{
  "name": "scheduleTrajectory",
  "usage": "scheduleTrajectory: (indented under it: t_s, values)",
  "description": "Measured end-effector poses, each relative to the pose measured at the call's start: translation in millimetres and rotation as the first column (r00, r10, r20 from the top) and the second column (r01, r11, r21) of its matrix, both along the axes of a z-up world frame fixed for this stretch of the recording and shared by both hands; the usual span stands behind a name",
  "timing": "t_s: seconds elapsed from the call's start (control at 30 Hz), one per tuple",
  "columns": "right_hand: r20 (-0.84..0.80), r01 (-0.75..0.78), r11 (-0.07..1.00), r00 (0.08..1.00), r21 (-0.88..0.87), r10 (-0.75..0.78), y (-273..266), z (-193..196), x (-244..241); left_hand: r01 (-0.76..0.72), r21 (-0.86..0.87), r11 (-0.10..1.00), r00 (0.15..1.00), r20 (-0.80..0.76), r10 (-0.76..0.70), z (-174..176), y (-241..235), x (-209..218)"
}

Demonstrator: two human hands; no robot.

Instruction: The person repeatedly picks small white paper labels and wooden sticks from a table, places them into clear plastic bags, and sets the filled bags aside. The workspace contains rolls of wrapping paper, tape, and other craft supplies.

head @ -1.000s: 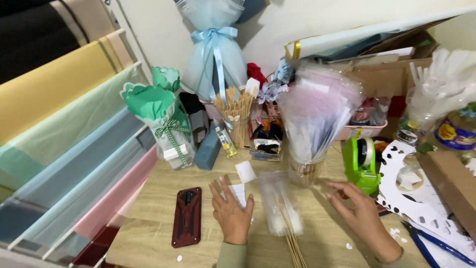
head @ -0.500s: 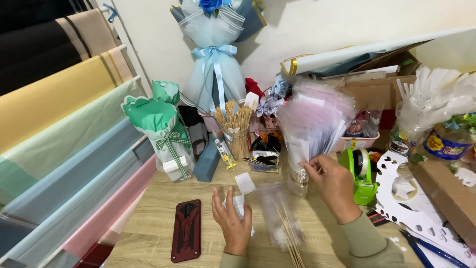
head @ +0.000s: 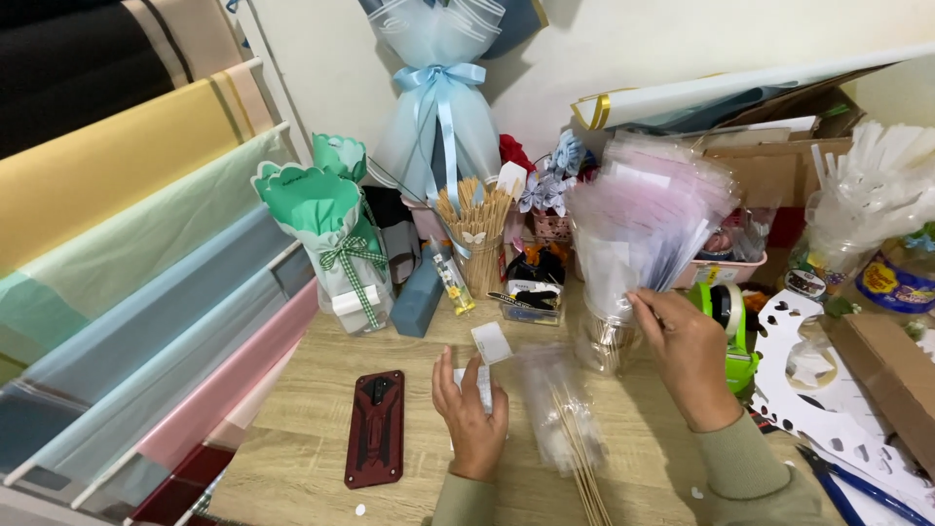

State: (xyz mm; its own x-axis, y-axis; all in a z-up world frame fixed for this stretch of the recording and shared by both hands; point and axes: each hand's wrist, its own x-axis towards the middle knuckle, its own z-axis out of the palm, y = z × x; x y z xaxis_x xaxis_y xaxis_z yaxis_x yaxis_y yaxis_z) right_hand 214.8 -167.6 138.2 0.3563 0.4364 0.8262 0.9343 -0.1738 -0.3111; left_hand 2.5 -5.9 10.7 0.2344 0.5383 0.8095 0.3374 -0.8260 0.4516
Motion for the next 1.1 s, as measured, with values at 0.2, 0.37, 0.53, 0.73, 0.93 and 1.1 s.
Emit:
scheduleTrajectory:
  t_s: [0.2, 0.37, 0.53, 0.73, 0.93, 1.1]
  values:
    - [0.004, -0.037, 0.993, 0.999, 0.112, 0.036, -4, 13, 0, 0.014, 0.012, 1.0, 1.0, -0.004, -0.014, -4, 1, 1]
    - [-0.183, -0.135, 0.914, 0.958, 0.383, 0.219, -12, 34, -14, 0.05, -0.004, 0.999, 0.999, 0.004, -0.05, -6, 3, 0]
    - [-0.211, -0.112, 0.812, 0.937, 0.573, 0.278, -47, 32, -24, 0.086, 0.029, 0.996, 0.993, 0.081, -0.088, -1, -6, 0]
    - [0.02, -0.109, 0.976, 0.994, 0.186, 0.108, -89, 35, -75, 0.465, -0.007, 0.885, 0.82, 0.379, -0.428, 65, -103, -11]
    - [0.176, -0.251, 0.961, 0.947, -0.113, 0.268, -73, -26, -96, 0.927, -0.355, 0.116, 0.372, 0.846, -0.382, 61, -161, 11]
    - [0.052, -0.193, 0.974, 0.978, -0.117, 0.2, -98, -55, -80, 0.73, -0.681, -0.05, 0.683, 0.729, 0.043, 44, -139, 13]
